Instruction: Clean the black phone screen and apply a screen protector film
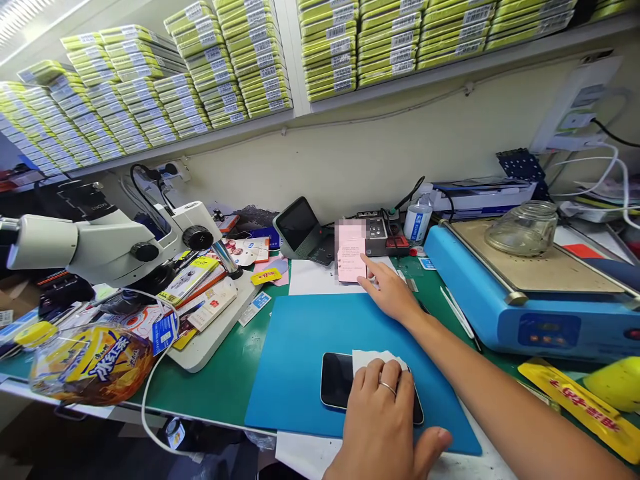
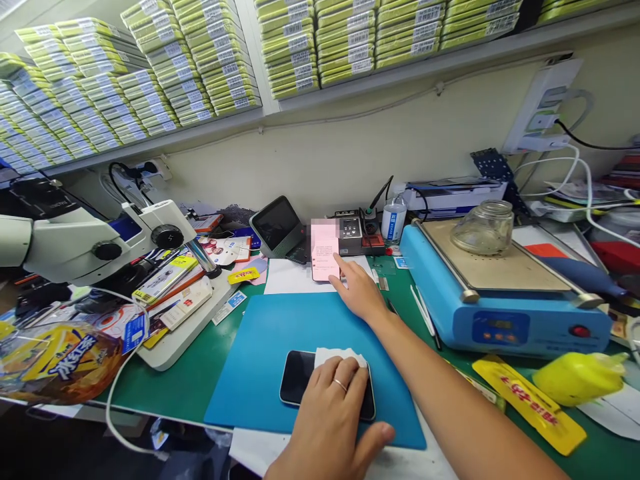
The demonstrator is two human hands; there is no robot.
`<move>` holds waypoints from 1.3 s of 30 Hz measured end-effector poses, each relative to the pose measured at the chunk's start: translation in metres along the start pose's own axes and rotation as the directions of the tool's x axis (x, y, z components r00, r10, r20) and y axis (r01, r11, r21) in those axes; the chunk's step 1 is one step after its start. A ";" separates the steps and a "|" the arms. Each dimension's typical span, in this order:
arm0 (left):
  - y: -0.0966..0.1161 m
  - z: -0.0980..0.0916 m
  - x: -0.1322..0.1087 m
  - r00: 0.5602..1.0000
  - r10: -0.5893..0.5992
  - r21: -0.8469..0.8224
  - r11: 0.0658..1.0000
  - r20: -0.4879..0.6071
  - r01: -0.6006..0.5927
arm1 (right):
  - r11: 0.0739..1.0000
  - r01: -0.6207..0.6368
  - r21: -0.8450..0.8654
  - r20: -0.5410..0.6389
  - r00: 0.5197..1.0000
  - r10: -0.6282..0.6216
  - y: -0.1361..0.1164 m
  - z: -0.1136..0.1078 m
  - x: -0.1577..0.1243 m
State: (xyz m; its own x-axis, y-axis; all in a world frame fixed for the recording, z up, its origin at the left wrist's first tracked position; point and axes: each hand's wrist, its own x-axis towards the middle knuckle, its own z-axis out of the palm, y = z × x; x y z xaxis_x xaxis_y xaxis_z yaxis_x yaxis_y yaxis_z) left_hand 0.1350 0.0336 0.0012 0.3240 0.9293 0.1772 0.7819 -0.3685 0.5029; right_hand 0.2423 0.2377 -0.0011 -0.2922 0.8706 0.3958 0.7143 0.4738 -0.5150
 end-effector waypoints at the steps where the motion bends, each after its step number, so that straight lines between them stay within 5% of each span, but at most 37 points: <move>1: 0.001 0.000 -0.001 1.000 0.003 -0.001 1.000 0.004 -0.003 | 1.000 0.001 0.003 0.003 1.000 -0.001 0.000 0.000 0.000; 14: -0.027 -0.014 -0.027 0.990 -0.097 -0.006 0.995 -0.101 0.097 | 0.999 -0.009 0.045 -0.009 1.000 0.009 0.004 0.002 0.001; 21: -0.053 -0.014 -0.050 0.973 -0.116 0.122 0.982 -0.200 0.142 | 0.998 -0.007 0.056 -0.012 1.000 0.008 0.005 0.002 0.000; 25: -0.045 0.005 -0.052 0.967 -0.042 0.184 0.979 -0.250 0.090 | 0.999 -0.003 0.051 -0.014 1.000 0.003 0.005 0.003 0.000; 30: -0.013 0.026 -0.031 0.981 0.045 0.175 0.984 -0.190 -0.012 | 0.999 0.011 0.042 -0.006 1.000 -0.011 0.004 0.003 0.000; 34: 0.004 0.021 -0.014 0.996 0.019 0.115 0.993 -0.085 -0.009 | 1.000 0.005 0.030 -0.003 1.000 -0.005 0.003 0.002 0.001; 39: -0.008 0.002 -0.019 0.999 -0.019 -0.008 1.000 -0.048 0.019 | 0.999 0.009 0.031 0.011 1.000 -0.010 0.004 0.002 0.002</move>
State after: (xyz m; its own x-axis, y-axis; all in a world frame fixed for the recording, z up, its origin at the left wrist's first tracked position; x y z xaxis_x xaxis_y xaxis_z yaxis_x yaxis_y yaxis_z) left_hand 0.1238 0.0189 -0.0078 0.2826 0.9364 0.2082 0.7835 -0.3506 0.5131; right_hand 0.2434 0.2411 -0.0038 -0.3058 0.8675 0.3924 0.6913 0.4857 -0.5349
